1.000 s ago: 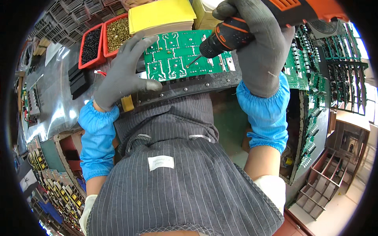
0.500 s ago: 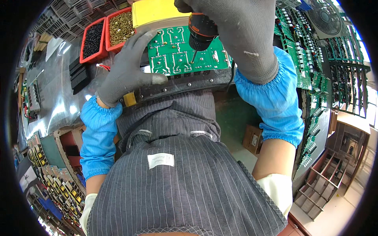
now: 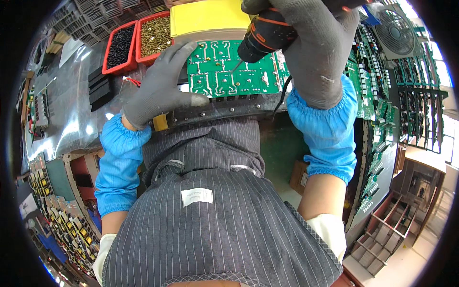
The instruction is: The person assembles electronic components onto a circuit board by applying thermal paste with a brush, then securing heatsinks and other components with screws using an electric screwdriver.
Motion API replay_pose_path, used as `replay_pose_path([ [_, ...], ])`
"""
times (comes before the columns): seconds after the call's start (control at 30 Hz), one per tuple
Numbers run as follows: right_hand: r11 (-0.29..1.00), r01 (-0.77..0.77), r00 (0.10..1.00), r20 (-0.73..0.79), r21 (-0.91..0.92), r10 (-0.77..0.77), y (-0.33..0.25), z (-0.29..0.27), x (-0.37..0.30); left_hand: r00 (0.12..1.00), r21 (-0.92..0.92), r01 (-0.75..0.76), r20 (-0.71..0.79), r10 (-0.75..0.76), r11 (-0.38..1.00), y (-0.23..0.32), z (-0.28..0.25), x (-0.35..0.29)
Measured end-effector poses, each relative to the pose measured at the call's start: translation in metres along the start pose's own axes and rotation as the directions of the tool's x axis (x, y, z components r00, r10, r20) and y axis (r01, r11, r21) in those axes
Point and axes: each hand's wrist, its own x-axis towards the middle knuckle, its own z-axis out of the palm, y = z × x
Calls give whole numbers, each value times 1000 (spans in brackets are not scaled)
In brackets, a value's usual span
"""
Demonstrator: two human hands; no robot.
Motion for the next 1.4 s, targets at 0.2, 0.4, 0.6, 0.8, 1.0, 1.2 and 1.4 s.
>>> replay_pose_path([
  [0.2,983,-61,997,47,175,54,8,20,-4,997,15,0,-82,1,1000,-5,2,-7],
  [0.4,973,142,973,156,181,-171,50,-21,-7,979,-245,-7,-201,-44,969,11,-5,-13],
  [0.6,971,74,990,103,227,-100,27,-18,-19,952,-210,-65,-306,-3,976,17,10,-6],
  [0.8,961,72,994,61,269,-91,20,-23,-23,938,-249,-83,-347,-9,965,24,17,-2],
  [1.0,956,50,989,116,288,-87,23,-26,-22,931,-210,-81,-365,-1,974,21,14,-5],
  [1.2,962,83,994,44,261,-98,31,-17,-23,956,-473,11,-254,-147,881,19,13,-10],
  [1.4,934,79,992,62,349,-107,27,-24,-19,948,-593,18,-245,-202,805,17,17,-15],
])
